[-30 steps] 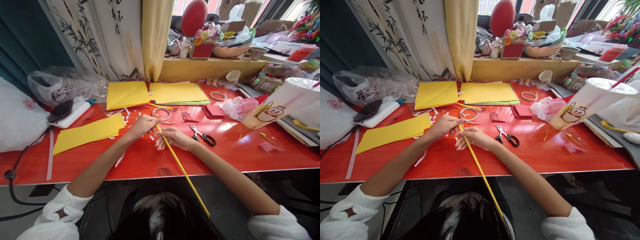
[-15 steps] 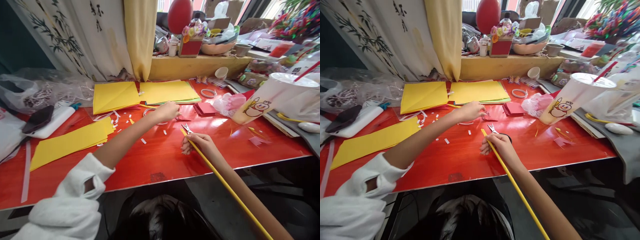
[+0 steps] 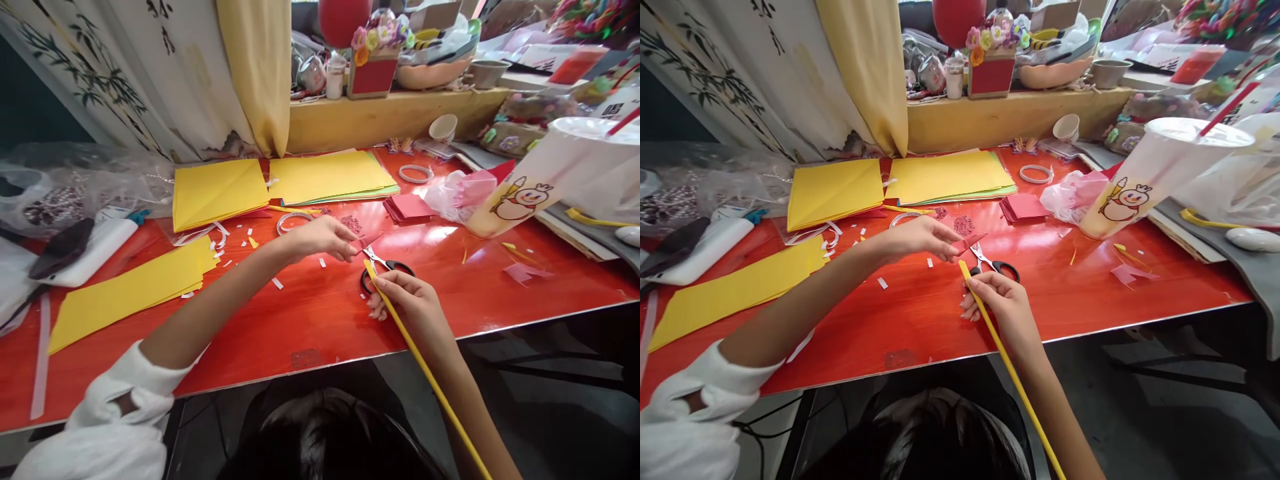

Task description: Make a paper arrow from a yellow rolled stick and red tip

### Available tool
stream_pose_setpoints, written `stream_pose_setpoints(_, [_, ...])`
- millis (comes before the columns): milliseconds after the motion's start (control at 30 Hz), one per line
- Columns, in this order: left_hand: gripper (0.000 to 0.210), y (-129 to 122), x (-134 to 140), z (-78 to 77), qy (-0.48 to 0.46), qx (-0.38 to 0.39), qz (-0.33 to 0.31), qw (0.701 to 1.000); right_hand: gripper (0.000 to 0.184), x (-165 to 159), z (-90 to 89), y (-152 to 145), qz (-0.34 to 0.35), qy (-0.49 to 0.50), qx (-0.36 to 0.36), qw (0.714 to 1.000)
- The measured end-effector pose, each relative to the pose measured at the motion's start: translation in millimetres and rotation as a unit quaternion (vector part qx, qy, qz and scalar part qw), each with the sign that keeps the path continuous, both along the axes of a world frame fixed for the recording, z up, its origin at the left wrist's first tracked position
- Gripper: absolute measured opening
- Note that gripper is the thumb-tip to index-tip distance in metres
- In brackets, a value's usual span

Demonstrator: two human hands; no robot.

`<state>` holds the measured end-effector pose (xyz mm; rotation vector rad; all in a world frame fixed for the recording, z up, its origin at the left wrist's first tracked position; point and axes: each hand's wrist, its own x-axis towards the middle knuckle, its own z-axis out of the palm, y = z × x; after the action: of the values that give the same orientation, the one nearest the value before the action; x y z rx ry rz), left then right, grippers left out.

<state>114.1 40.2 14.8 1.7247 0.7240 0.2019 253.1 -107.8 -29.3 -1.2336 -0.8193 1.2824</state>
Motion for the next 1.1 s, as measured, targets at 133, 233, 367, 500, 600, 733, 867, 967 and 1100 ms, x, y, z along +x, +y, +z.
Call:
stream_pose_setpoints(133, [0.039,-31.0,-22.5,-1.6,-0.018,-0.012,0.073,0.997,0.020,-8.2,-1.4,-4.4,-0.023,0.004,0.002,1.000])
stream_pose_setpoints(233, [0.040,-48.0,-30.1,-3.8,-0.055,-0.018,0.097,0.994,0.019,-14.9,-3.2,-7.0,-0.046,0.000,0.010,0.999])
stream_pose_setpoints(367, [0.022,-60.8,-36.4,-5.7,-0.068,-0.063,0.082,0.992,0.016,-19.8,-4.2,-7.1,-0.064,0.000,0.045,0.997])
stream_pose_setpoints(500, [0.025,-65.6,-39.7,-8.1,-0.053,-0.059,0.066,0.995,0.014,-20.1,-4.9,-5.8,-0.062,-0.001,0.068,0.996])
stream_pose_setpoints(600, [0.018,-65.1,-40.2,-11.4,-0.033,0.025,0.082,0.996,0.013,-19.6,-5.9,-6.6,-0.040,0.002,0.049,0.998])
stream_pose_setpoints(733, [0.018,-61.7,-41.1,-18.1,-0.014,0.192,0.076,0.978,0.020,-19.8,-4.2,-9.7,-0.017,-0.028,0.006,0.999])
stream_pose_setpoints(867, [0.017,-60.2,-42.2,-24.6,-0.002,0.317,0.071,0.946,0.026,-20.0,2.1,-13.8,0.020,-0.074,-0.049,0.996])
stream_pose_setpoints(967, [0.019,-61.1,-42.3,-27.6,0.001,0.324,0.051,0.945,0.029,-20.3,6.3,-16.3,0.047,-0.097,-0.095,0.990])
stream_pose_setpoints(1100, [0.018,-63.2,-41.3,-29.6,-0.018,0.320,0.072,0.944,0.029,-23.1,9.3,-16.2,0.062,-0.121,-0.126,0.983])
